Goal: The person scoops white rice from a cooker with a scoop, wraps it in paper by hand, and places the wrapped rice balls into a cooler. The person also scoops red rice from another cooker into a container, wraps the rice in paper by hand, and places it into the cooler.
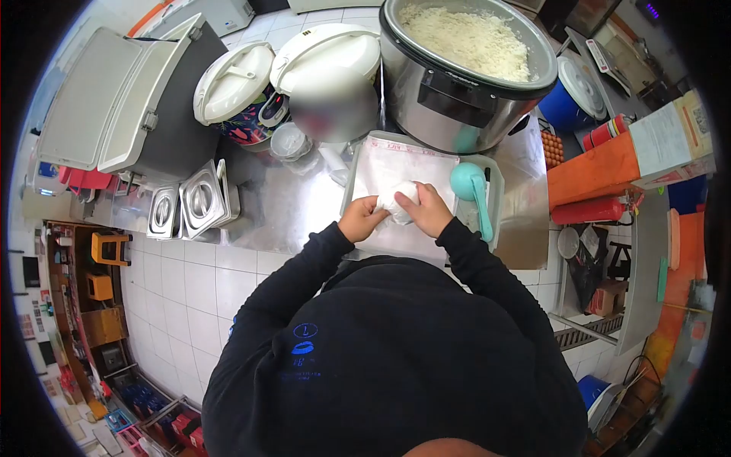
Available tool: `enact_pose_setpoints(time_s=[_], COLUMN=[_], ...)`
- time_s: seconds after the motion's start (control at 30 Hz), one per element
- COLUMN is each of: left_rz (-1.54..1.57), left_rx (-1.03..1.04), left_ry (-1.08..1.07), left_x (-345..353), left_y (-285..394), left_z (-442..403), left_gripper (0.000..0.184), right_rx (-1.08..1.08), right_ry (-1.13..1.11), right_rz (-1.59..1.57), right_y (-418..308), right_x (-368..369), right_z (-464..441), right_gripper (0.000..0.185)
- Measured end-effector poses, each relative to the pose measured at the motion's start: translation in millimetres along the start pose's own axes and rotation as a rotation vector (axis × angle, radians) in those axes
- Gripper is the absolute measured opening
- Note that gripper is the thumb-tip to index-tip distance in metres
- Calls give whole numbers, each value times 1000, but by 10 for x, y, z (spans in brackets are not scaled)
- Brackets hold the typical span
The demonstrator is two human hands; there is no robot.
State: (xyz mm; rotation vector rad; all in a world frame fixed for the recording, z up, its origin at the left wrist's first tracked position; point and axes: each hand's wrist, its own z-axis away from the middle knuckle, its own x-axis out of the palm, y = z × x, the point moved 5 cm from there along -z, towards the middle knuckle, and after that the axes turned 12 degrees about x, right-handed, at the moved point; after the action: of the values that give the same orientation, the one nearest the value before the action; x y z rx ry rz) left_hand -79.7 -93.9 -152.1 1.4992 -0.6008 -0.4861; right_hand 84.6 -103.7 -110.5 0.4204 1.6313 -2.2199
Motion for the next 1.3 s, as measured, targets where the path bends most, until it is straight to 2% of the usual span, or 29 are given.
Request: enact_pose_setpoints(time_s=[0.07,0.17,0.2,0.33,0.43,0.47,0.5,0.57,0.63,0.7,0.73,0.77,0.8,0.83,0.87,0.97,1.0,1.1,1.13,1.2,1.27,1.3], left_rz=[-12,62,90,103,-462,-438,-454,-497,-758,-820,-920,-1047,-1065,-1080,-1134,-1210,-1126,-990,-997,-987,-1042,-1158], left_rx=[78,132,160,189,533,515,625,853,895,1184,1187,1031,1156,1280,1243,1047,1004,965,975,1007,1054,945], left_ry=[171,396,440,535,726,761,786,817,736,685,661,686,627,560,467,383,392,549,561,645,770,811], left_x=[-50,-182,-251,-683,-1272,-1506,-1672,-2005,-2430,-2762,-2979,-3184,-3312,-3436,-3580,-3946,-4054,-4427,-4553,-4782,-5000,-5102], left_y=[19,23,21,137,487,509,662,1139,1482,1898,2080,2314,2509,2683,2843,3064,3040,2983,3001,3081,3216,3329], left_z=[2,54,73,304,574,663,769,992,1264,1518,1695,1844,1949,2054,2168,2285,2280,2234,2233,2224,2214,2221], left_gripper=[17,11,11,20,48,82,88,100,123,130,130,123,119,115,104,92,86,85,88,92,95,92], right_rx=[-28,12,14,58,44,18,-7,-70,-279,-160,-190,-218,-420,-442,-424,-328,-176,-310,-269,-544,-351,-354], right_ry=[87,-14,-15,-325,-550,-617,-682,-801,-834,-1106,-1163,-1217,-1131,-1070,-1020,-888,-934,-839,-838,-735,-789,-816], right_rz=[89,128,41,-121,-298,-315,-334,-255,-96,-121,-47,29,111,105,100,-53,-186,-121,-149,-116,-108,37], right_y=[-47,-491,-581,-997,-1385,-1599,-1835,-2195,-2661,-3100,-3343,-3539,-3724,-3893,-4032,-4328,-4411,-4659,-4766,-4978,-5122,-5280], right_x=[133,205,269,622,1057,1195,1330,1654,1935,2245,2355,2483,2626,2742,2830,3098,3208,3491,3561,3725,3822,3871], right_z=[-151,-242,-290,-467,-563,-532,-495,-470,-366,-187,-92,-12,25,56,-7,-300,-366,-657,-705,-921,-1062,-1114], right_gripper=[71,66,62,48,40,39,37,51,59,65,68,70,71,69,67,64,62,65,68,71,69,69])
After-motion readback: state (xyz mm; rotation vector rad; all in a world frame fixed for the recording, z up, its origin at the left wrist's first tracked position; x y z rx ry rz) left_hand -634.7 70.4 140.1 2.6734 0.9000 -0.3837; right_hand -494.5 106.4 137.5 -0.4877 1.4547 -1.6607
